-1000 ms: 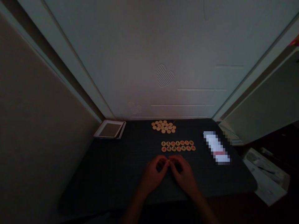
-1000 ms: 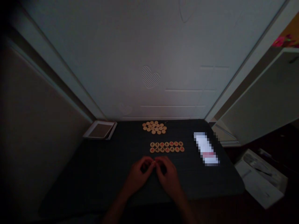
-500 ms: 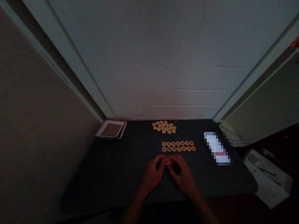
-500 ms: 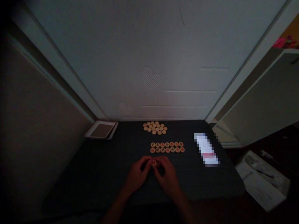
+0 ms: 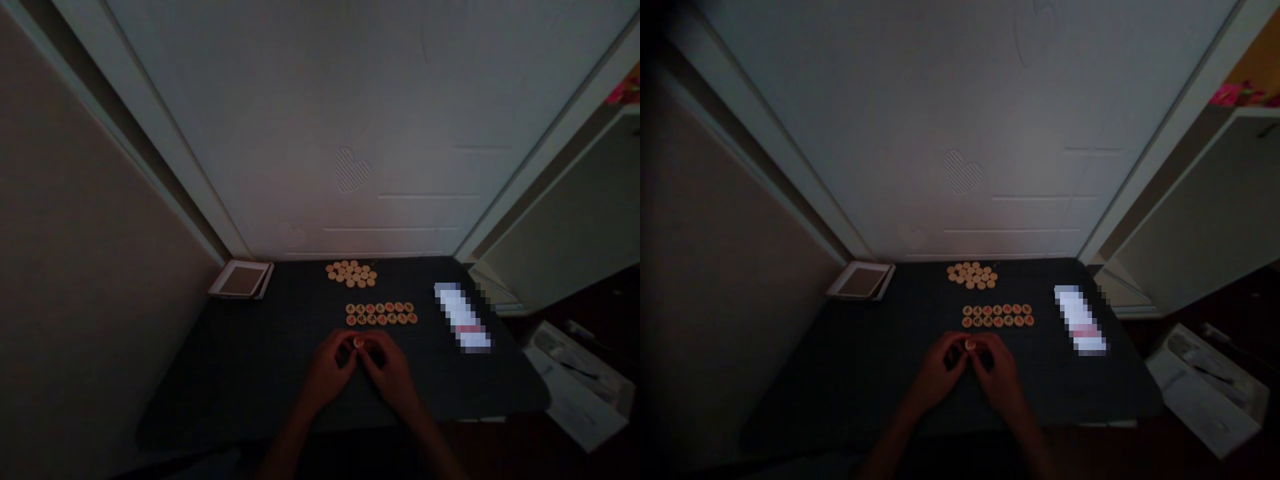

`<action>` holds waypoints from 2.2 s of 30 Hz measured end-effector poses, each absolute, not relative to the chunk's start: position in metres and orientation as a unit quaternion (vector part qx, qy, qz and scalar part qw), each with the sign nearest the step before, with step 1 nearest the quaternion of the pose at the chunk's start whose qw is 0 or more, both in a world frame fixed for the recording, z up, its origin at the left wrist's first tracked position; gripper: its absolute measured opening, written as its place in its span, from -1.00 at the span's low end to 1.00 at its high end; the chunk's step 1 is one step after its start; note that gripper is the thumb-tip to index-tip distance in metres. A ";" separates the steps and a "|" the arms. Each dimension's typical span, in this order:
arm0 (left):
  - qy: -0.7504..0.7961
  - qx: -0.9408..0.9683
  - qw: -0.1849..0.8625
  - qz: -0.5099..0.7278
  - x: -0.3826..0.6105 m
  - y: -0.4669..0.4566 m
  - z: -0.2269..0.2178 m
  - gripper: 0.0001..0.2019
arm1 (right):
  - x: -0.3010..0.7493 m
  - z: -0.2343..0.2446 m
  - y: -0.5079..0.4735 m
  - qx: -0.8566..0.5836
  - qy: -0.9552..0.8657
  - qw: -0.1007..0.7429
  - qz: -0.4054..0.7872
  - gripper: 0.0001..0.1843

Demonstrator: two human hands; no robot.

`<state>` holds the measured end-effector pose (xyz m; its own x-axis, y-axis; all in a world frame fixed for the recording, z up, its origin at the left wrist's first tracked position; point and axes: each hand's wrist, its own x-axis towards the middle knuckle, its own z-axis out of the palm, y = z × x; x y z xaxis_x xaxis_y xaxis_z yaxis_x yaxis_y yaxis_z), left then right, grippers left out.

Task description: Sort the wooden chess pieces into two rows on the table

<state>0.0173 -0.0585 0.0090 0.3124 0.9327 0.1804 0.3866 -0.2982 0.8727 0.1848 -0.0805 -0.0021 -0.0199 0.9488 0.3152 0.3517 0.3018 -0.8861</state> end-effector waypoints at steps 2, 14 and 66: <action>0.459 0.721 0.365 0.370 0.018 -0.058 0.008 -0.67 | 0.185 -0.003 -0.080 -0.501 -0.645 0.488 0.307 -0.83; 0.460 0.789 0.254 0.319 0.017 -0.057 0.011 -0.80 | 0.185 -0.010 -0.078 -0.518 -0.661 0.467 0.278 -0.89; 0.522 0.794 0.136 0.281 -0.007 0.013 0.012 -0.82 | 0.187 -0.010 -0.082 -0.585 -0.601 0.467 0.281 -0.60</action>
<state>-0.0069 0.0128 0.0115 0.2976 0.9048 0.3045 0.7513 -0.4188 0.5102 0.1866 -0.0817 -0.0103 0.1197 0.9651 0.2330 0.4413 0.1585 -0.8833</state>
